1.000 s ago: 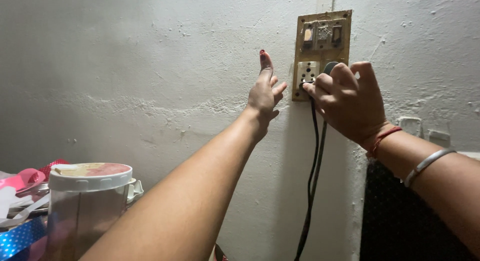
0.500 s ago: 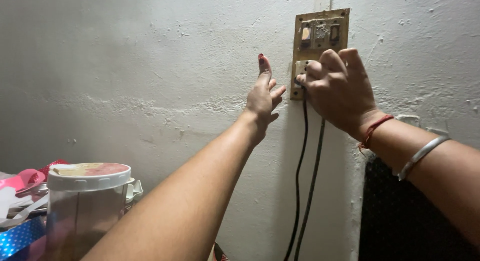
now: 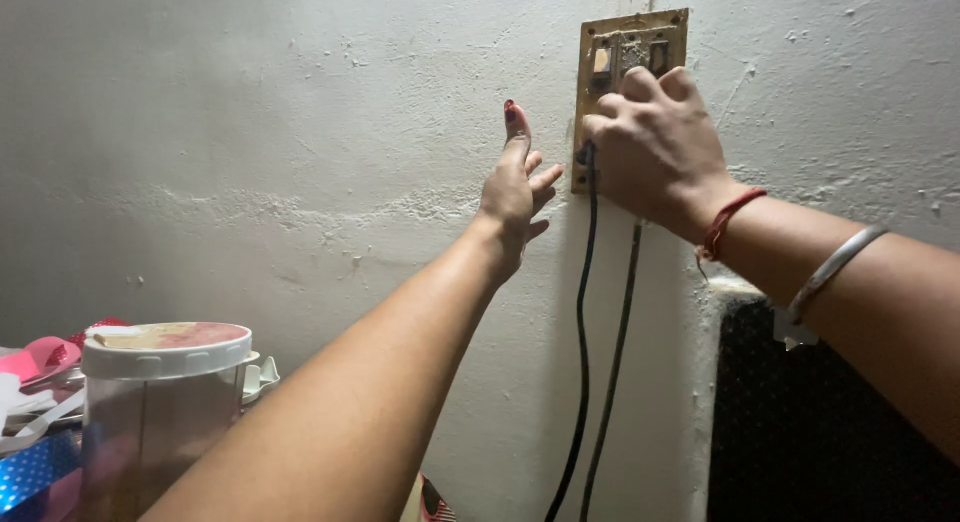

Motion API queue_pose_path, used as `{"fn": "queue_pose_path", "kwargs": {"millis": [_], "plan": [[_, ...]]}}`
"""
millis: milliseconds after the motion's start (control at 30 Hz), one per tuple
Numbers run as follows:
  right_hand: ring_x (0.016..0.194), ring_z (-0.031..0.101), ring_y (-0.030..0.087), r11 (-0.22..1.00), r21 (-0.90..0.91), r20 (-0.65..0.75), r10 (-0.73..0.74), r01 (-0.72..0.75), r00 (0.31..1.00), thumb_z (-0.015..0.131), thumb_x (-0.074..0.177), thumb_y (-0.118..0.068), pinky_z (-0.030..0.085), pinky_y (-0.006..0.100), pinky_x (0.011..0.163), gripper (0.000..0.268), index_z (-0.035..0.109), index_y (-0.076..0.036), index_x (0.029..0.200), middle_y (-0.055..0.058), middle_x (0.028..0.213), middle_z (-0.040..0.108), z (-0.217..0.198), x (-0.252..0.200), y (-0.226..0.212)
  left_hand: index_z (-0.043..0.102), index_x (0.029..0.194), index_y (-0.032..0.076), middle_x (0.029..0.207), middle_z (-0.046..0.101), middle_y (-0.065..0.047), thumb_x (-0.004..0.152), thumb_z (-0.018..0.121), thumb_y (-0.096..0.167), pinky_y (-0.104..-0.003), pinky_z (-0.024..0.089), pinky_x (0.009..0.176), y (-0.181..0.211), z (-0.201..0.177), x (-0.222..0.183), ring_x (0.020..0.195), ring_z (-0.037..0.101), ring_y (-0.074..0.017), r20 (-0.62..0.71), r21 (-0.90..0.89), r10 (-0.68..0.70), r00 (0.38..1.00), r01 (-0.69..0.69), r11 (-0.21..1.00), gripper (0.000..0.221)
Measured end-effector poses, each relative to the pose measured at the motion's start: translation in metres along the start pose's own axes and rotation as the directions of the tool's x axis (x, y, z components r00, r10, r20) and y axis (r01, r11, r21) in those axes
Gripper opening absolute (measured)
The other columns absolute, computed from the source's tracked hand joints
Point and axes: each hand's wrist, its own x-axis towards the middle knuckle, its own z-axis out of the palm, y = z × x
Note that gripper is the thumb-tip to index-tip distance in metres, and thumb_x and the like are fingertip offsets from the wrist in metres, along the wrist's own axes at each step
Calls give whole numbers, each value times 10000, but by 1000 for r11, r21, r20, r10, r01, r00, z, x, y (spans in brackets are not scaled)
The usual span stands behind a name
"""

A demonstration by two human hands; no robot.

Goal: Plug in an electric hand mixer and use it to whip cream in a bowl.

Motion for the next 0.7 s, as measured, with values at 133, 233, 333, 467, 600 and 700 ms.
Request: {"fn": "queue_pose_path", "kwargs": {"millis": [133, 233, 333, 467, 600, 700], "plan": [[1022, 563, 198, 983, 136, 202, 91, -120, 975, 681, 855, -215, 414, 376, 964, 219, 779, -213, 1050, -27, 987, 745, 12, 7, 10, 130, 1613, 77, 1602, 380, -213, 743, 160, 912, -586, 248, 1191, 0, -4, -3, 1513, 292, -372, 13, -6, 1, 1000, -1, 1000, 1206], [1027, 559, 220, 971, 194, 299, 77, -140, 951, 674, 842, -174, 413, 389, 928, 311, 773, -240, 1129, -18, 1047, 746, 18, 18, 15, 153, 1606, 48, 1599, 380, -226, 753, 175, 909, -593, 240, 1191, -1, -3, -2, 1518, 282, -372, 18, -34, 4, 1000, -3, 999, 1212], [1033, 546, 242, 957, 225, 402, 81, -184, 912, 697, 819, -259, 403, 405, 886, 369, 750, -260, 1184, 21, 1074, 740, 10, 27, 14, 155, 1604, 46, 1598, 382, -232, 753, 191, 907, -600, 236, 1190, -1, -1, -2, 1517, 278, -378, 21, -55, 10, 1000, -9, 998, 1211], [1113, 539, 230, 900, 215, 524, 220, -378, 823, 582, 972, -257, 382, 444, 944, 314, 761, -288, 1228, 42, 1075, 754, 5, 32, 14, 156, 1600, 48, 1594, 402, -229, 738, 205, 911, -603, 234, 1186, -1, 3, 2, 1513, 283, -379, 34, -71, 16, 999, -13, 997, 1221], [1061, 552, 230, 903, 234, 598, 159, -361, 786, 573, 966, -313, 397, 411, 905, 346, 728, -303, 1275, 41, 1070, 755, 14, 34, 16, 142, 1610, 44, 1604, 370, -239, 749, 187, 916, -608, 211, 1192, 1, 8, 1, 1523, 259, -381, 62, -66, 31, 998, -27, 997, 1227], [1079, 552, 213, 938, 181, 598, 133, -295, 790, 622, 943, -269, 386, 409, 905, 332, 740, -316, 1249, 24, 1036, 772, 12, 27, 14, 134, 1611, 63, 1600, 375, -237, 739, 187, 915, -611, 224, 1184, 4, 11, 1, 1515, 275, -373, 70, -57, 26, 997, -22, 998, 1220]]}}
